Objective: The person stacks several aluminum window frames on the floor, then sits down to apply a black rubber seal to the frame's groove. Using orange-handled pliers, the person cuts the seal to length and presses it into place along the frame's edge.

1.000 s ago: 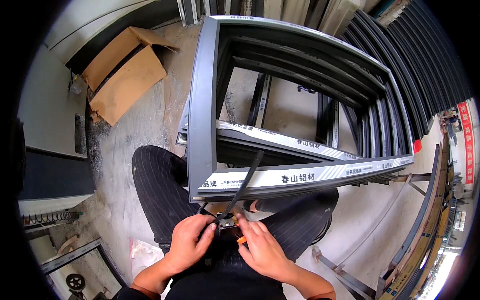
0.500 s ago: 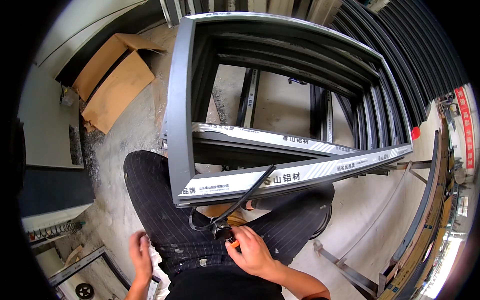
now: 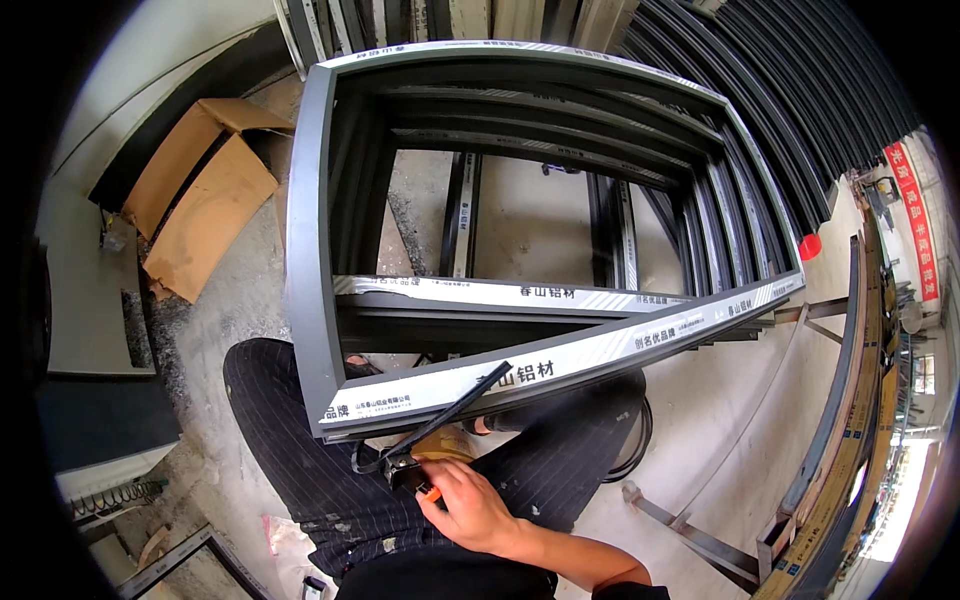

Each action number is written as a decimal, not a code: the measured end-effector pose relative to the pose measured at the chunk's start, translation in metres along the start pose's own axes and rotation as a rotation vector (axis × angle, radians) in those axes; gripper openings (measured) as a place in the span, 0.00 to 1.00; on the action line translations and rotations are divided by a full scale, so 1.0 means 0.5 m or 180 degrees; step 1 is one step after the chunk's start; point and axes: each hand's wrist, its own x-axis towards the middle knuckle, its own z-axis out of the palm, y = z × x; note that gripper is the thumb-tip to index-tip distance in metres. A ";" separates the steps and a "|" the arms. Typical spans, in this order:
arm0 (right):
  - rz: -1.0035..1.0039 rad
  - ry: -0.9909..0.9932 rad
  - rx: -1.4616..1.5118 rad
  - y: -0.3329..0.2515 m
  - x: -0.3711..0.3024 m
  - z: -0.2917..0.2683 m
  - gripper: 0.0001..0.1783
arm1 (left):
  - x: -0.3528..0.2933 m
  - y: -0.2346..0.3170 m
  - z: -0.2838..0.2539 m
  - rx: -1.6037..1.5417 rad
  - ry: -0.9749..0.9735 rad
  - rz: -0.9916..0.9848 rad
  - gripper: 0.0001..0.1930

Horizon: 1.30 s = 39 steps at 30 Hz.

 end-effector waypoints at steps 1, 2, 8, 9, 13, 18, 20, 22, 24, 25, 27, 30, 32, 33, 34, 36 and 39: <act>-0.0021 -0.0015 -0.0006 0.001 0.003 -0.002 0.25 | 0.005 0.013 -0.004 -0.0031 0.0005 0.0043 0.11; -0.0063 0.0021 -0.0021 0.000 0.006 -0.001 0.25 | 0.008 0.021 -0.007 -0.0055 0.0013 0.0069 0.12; 0.0011 0.0088 -0.0026 -0.007 0.017 0.002 0.25 | 0.019 0.043 -0.013 -0.0117 0.0059 0.0144 0.12; 0.0052 0.0083 -0.0021 -0.008 0.016 0.003 0.25 | 0.022 0.045 -0.014 -0.0119 0.0062 0.0149 0.12; -0.0119 0.0136 -0.0035 -0.006 0.017 0.003 0.24 | 0.029 0.048 -0.011 -0.0126 0.0014 0.0136 0.12; -0.0222 0.0375 -0.0030 -0.008 0.029 0.002 0.13 | 0.037 0.053 -0.016 -0.0115 -0.0008 0.0161 0.13; -0.0191 0.0375 -0.0047 -0.006 0.030 0.004 0.13 | 0.038 0.053 -0.016 -0.0108 -0.0020 0.0174 0.13; -0.0150 0.0357 -0.0043 -0.007 0.031 0.007 0.13 | 0.041 0.054 -0.018 -0.0111 -0.0023 0.0177 0.13; -0.0126 0.0353 -0.0055 -0.005 0.029 0.014 0.13 | 0.043 0.053 -0.019 -0.0106 -0.0035 0.0185 0.13; -0.0115 0.0353 -0.0061 -0.005 0.028 0.015 0.13 | 0.044 0.052 -0.022 -0.0104 -0.0034 0.0183 0.13; -0.0176 0.0359 -0.0092 -0.006 0.032 0.014 0.13 | 0.052 0.056 -0.028 -0.0105 -0.0024 0.0203 0.13; -0.0055 0.0195 -0.0106 -0.001 0.024 0.013 0.18 | 0.062 0.071 -0.035 -0.0114 0.0006 0.0286 0.14; -0.0057 0.0115 -0.0131 0.004 0.018 0.013 0.21 | 0.057 0.071 -0.031 -0.0137 -0.0001 0.0273 0.14; -0.0043 0.0108 -0.0112 0.003 0.022 0.012 0.21 | 0.062 0.078 -0.032 -0.0135 0.0008 0.0272 0.14; -0.0028 0.0101 -0.0094 -0.002 0.028 0.010 0.22 | 0.068 0.085 -0.036 -0.0136 0.0026 0.0289 0.14; -0.0033 0.0122 -0.0072 -0.009 0.027 0.004 0.22 | 0.066 0.092 -0.039 -0.0145 0.0036 0.0302 0.14; 0.0119 0.0150 0.0037 -0.001 0.016 0.002 0.22 | 0.061 0.099 -0.037 -0.0132 0.0036 0.0312 0.14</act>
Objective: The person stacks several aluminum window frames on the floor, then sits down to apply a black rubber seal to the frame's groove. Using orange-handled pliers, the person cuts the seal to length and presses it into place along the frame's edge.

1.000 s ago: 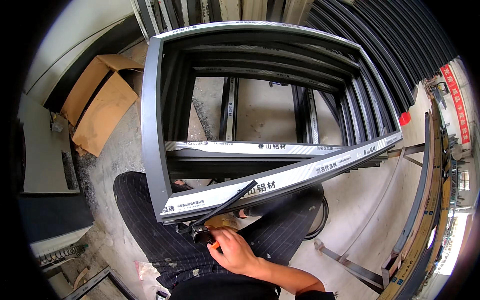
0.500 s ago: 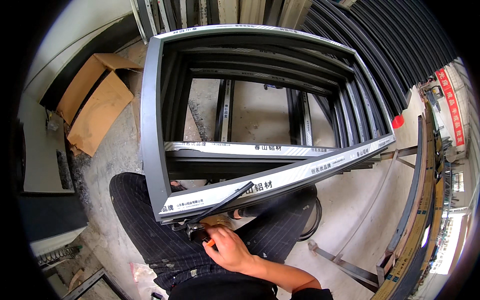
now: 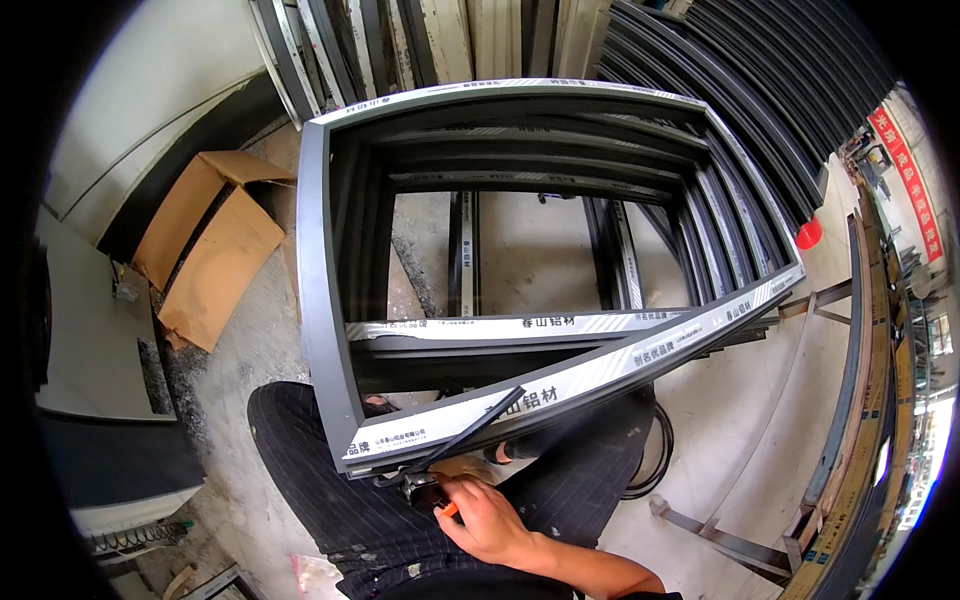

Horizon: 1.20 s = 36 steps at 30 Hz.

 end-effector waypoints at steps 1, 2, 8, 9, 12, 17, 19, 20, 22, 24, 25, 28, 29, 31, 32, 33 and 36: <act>-0.0018 0.0020 0.0045 0.009 -0.001 0.006 0.23 | 0.002 0.002 -0.005 0.0007 0.0001 0.0000 0.14; -0.0004 0.0011 0.0045 0.007 -0.003 0.004 0.23 | 0.009 0.008 -0.005 0.0001 0.0003 0.0017 0.14; -0.0090 0.0055 0.0003 0.011 -0.011 -0.007 0.24 | -0.009 0.005 -0.005 -0.0007 0.0000 0.0058 0.15; -0.0088 0.0081 0.0014 0.007 -0.009 -0.012 0.24 | -0.012 0.000 -0.007 -0.0003 -0.0001 0.0070 0.15; -0.0011 0.0137 -0.0068 -0.008 -0.002 -0.028 0.24 | -0.031 -0.023 -0.018 0.0053 -0.0010 0.0060 0.15; -0.0340 0.0581 0.0109 -0.011 0.004 -0.027 0.15 | -0.084 -0.101 -0.054 0.0431 -0.0248 -0.0099 0.15; -0.0409 0.0698 0.0269 -0.013 0.005 -0.027 0.10 | -0.118 -0.136 -0.096 0.0998 -0.0625 -0.0264 0.16; -0.0321 0.0606 0.0386 -0.017 0.004 -0.034 0.10 | -0.130 -0.135 -0.123 0.1438 -0.0875 -0.0317 0.16; -0.0292 0.0509 0.0491 -0.022 0.007 -0.041 0.10 | -0.141 -0.081 -0.181 0.2472 -0.1137 -0.0057 0.16; -0.0344 0.0535 0.0432 -0.025 0.004 -0.048 0.11 | -0.123 0.097 -0.244 0.2978 -0.0690 0.1044 0.13; -0.0325 0.0466 0.0456 -0.022 0.006 -0.050 0.11 | -0.167 0.228 -0.257 0.2380 -0.0014 0.1565 0.12; -0.0357 0.0540 0.0407 -0.006 0.008 -0.037 0.11 | -0.232 0.441 -0.197 -0.0578 0.0328 0.2723 0.08; -0.0279 0.0650 0.0453 -0.003 0.007 -0.038 0.09 | -0.237 0.479 -0.174 -0.0282 0.0330 0.3174 0.08; -0.0160 0.0901 0.0387 0.009 -0.004 -0.044 0.08 | -0.238 0.532 -0.133 0.0078 0.0057 0.3557 0.09; -0.0105 0.1008 0.0356 0.019 -0.011 -0.045 0.08 | -0.238 0.542 -0.115 0.0119 -0.0185 0.3457 0.09; -0.0127 0.1141 0.0258 0.037 -0.016 -0.044 0.07 | -0.230 0.544 -0.100 0.0172 -0.0281 0.3382 0.09; -0.0131 0.1044 -0.0393 0.067 -0.025 -0.068 0.07 | -0.218 0.560 -0.081 -0.0047 -0.0031 0.3483 0.09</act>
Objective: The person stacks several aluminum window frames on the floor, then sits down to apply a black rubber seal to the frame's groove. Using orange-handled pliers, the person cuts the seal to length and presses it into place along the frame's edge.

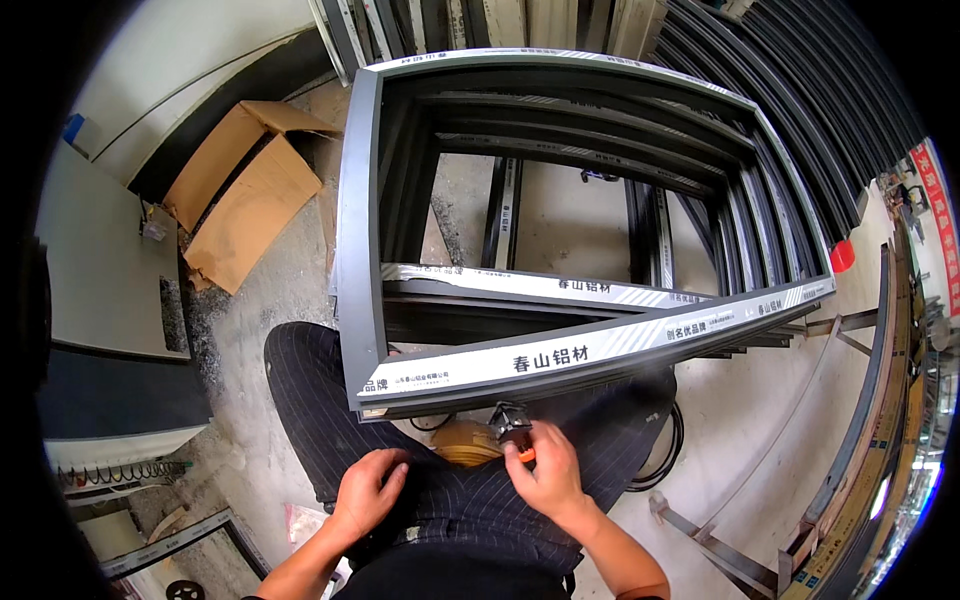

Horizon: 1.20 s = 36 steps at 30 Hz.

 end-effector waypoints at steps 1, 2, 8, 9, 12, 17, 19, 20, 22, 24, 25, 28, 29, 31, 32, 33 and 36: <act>0.0024 -0.0119 -0.0117 0.011 -0.006 -0.007 0.09 | 0.006 0.001 0.004 0.0027 0.0019 0.0143 0.09; 0.0026 -0.0182 -0.0208 0.019 -0.007 -0.011 0.09 | 0.012 0.005 0.005 -0.0056 0.0165 0.0102 0.09; -0.0078 -0.0869 -0.0796 0.027 0.021 -0.015 0.14 | 0.025 0.086 -0.030 0.0299 0.1468 0.1563 0.09; -0.0098 -0.1104 -0.0872 0.015 0.037 -0.018 0.15 | 0.046 0.109 -0.036 0.0448 0.1752 0.1961 0.11; -0.0279 -0.2221 -0.1121 0.016 0.060 -0.005 0.15 | 0.133 0.159 -0.047 0.0851 0.2121 0.2446 0.15; 0.0485 -0.3178 -0.1753 0.076 0.118 0.087 0.16 | 0.204 0.161 -0.026 0.1681 0.2409 0.2168 0.08; 0.0280 -0.2928 -0.1551 0.236 0.110 0.186 0.15 | 0.224 0.159 -0.034 0.1776 0.2594 0.2227 0.09; 0.0233 -0.2171 -0.0997 0.287 0.105 0.235 0.16 | 0.236 0.156 -0.038 0.1868 0.2691 0.2216 0.10; 0.0584 -0.2923 -0.1320 0.348 0.126 0.321 0.17 | 0.267 0.159 -0.055 0.1871 0.2667 0.2196 0.09; 0.1450 -0.3139 -0.0799 0.398 0.148 0.416 0.17 | 0.314 0.148 -0.081 0.1918 0.2721 0.2183 0.08; 0.1887 -0.3212 -0.0563 0.419 0.158 0.457 0.17 | 0.331 0.145 -0.090 0.1939 0.2708 0.2170 0.08; 0.2354 -0.2981 -0.0466 0.443 0.181 0.535 0.17 | 0.346 0.147 -0.097 0.1914 0.2625 0.2144 0.09; 0.2461 -0.2857 -0.0517 0.452 0.181 0.553 0.17 | 0.351 0.147 -0.095 0.1914 0.2664 0.2103 0.10; 0.2571 -0.2703 -0.0600 0.465 0.193 0.575 0.17 | 0.352 0.152 -0.091 0.1862 0.2538 0.2017 0.10; 0.2594 -0.2662 -0.0627 0.466 0.202 0.588 0.17 | 0.348 0.157 -0.091 0.1867 0.2482 0.1936 0.11; 0.2582 -0.2673 -0.0679 0.467 0.210 0.602 0.17 | 0.343 0.154 -0.090 0.1895 0.2422 0.1792 0.11; 0.2643 -0.2583 -0.0721 0.484 0.232 0.624 0.17 | 0.342 0.166 -0.089 0.1861 0.2136 0.1556 0.12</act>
